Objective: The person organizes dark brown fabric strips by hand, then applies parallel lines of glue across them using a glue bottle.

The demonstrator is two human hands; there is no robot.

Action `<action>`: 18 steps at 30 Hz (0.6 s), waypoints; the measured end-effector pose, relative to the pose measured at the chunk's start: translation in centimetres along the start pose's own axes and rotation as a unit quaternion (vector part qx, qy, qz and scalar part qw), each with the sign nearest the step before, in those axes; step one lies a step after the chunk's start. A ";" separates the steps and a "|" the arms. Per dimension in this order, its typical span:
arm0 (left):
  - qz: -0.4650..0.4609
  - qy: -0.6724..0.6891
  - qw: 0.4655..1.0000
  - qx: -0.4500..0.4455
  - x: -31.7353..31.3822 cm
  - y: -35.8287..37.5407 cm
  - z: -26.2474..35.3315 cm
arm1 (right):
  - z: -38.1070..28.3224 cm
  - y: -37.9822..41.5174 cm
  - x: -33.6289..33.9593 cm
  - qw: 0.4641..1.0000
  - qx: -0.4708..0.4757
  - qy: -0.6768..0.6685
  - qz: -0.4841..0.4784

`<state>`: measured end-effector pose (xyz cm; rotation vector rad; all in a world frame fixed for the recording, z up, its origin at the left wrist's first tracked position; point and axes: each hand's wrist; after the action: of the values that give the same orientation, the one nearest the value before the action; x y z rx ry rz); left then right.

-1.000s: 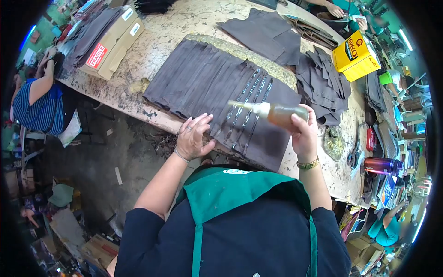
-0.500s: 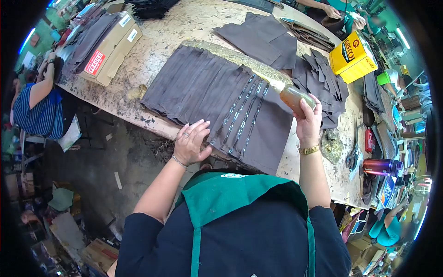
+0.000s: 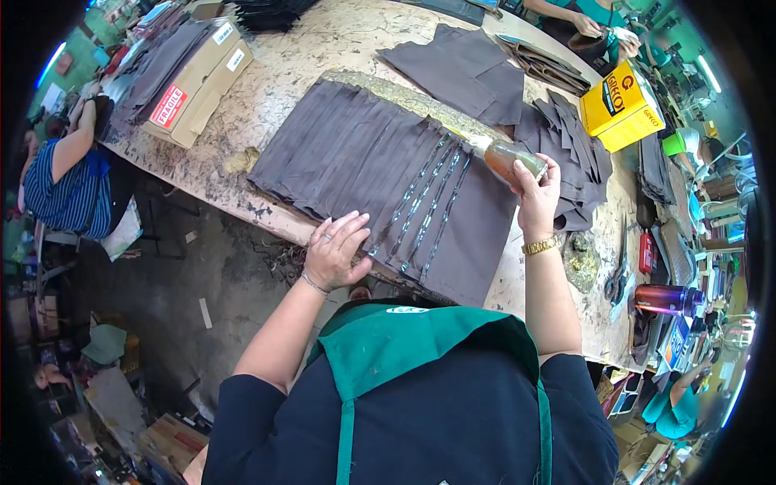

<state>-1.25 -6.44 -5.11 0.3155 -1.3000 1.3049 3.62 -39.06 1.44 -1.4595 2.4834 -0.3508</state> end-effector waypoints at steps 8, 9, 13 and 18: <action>0.005 -0.002 1.000 0.000 -0.1 0.0 0.0 | -0.1 0.1 -0.7 0.999 0.004 0.033 -0.027; 0.005 -0.002 1.000 0.000 -0.1 0.0 0.0 | 0.0 0.1 -0.7 0.999 0.009 0.038 -0.035; 0.003 -0.002 1.000 0.001 -0.1 0.0 0.1 | -0.5 -0.1 -0.9 0.998 0.010 0.036 -0.046; 0.006 -0.004 1.000 -0.001 -0.1 -0.1 0.0 | -0.7 -0.1 -1.0 0.997 0.005 0.025 -0.071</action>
<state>-1.18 -6.57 -5.20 0.3134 -1.3120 1.3130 3.94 -38.12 2.26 -1.6487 2.4182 -0.4312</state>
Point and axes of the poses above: each hand's wrist, its own y-axis away from the middle knuckle, its own x-axis out of the back of the hand, z = x × y, and after that the axes turned 13 degrees about x, right-handed
